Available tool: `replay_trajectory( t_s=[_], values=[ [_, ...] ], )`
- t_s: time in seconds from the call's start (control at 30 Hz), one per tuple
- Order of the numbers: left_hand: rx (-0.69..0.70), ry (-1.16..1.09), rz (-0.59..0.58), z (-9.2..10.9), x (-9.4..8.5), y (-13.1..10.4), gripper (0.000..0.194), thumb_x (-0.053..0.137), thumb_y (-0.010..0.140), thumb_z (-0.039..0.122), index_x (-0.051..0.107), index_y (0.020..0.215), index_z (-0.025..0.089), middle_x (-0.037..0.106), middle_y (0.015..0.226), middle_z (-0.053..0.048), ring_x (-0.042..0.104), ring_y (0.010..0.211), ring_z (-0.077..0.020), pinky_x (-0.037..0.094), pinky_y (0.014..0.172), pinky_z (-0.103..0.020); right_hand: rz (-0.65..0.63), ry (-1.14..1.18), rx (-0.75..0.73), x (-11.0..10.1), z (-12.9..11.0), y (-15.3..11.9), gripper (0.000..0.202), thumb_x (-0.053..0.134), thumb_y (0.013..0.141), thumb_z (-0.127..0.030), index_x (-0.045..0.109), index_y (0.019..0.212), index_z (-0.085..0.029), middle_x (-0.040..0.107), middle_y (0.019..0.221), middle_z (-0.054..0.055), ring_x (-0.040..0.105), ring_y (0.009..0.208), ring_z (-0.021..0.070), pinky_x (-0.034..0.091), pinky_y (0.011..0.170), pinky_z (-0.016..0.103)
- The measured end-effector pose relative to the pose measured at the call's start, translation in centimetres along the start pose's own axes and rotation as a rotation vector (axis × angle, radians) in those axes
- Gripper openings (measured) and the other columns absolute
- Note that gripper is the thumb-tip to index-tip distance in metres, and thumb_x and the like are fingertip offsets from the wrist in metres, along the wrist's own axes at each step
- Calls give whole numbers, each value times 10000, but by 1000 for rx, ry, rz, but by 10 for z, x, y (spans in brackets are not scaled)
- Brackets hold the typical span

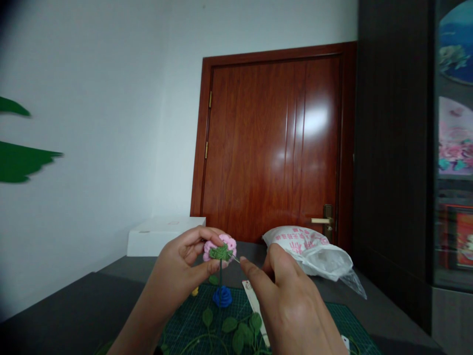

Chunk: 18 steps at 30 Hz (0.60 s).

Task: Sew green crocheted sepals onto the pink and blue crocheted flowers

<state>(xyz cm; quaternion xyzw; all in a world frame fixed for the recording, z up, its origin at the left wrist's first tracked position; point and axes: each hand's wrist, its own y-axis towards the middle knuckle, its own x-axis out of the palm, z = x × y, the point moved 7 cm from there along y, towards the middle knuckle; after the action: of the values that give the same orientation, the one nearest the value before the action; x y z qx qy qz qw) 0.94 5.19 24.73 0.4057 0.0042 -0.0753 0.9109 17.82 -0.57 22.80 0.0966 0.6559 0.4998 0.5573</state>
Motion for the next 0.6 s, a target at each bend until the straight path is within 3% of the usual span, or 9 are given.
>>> replay_trajectory(
  t_s=[0.2, 0.47, 0.6],
  values=[
    [52, 231, 61, 3, 0, -5, 277, 627, 670, 21, 678, 872, 202, 721, 1003, -54, 675, 992, -236, 527, 909, -415, 17, -13, 33, -2, 0, 1, 316, 404, 1008, -254, 670, 1179, -236, 570, 851, 74, 625, 679, 187, 546, 569, 288],
    [-22, -68, 62, -5, 2, -2, 243, 719, 660, 73, 621, 853, 184, 727, 970, -64, 700, 946, -215, 558, 856, -348, 38, -8, 8, 3, -6, 4, 360, 416, 980, -153, 613, 1274, -219, 590, 920, 96, 653, 736, 207, 576, 624, 329],
    [-20, -45, 91, -5, 3, -3, 239, 687, 668, 45, 623, 852, 184, 729, 991, -63, 700, 955, -207, 556, 864, -339, 36, 3, 14, 3, -4, 2, 356, 438, 984, -164, 604, 1294, -219, 583, 911, 84, 654, 741, 204, 576, 636, 334]
  ],
)
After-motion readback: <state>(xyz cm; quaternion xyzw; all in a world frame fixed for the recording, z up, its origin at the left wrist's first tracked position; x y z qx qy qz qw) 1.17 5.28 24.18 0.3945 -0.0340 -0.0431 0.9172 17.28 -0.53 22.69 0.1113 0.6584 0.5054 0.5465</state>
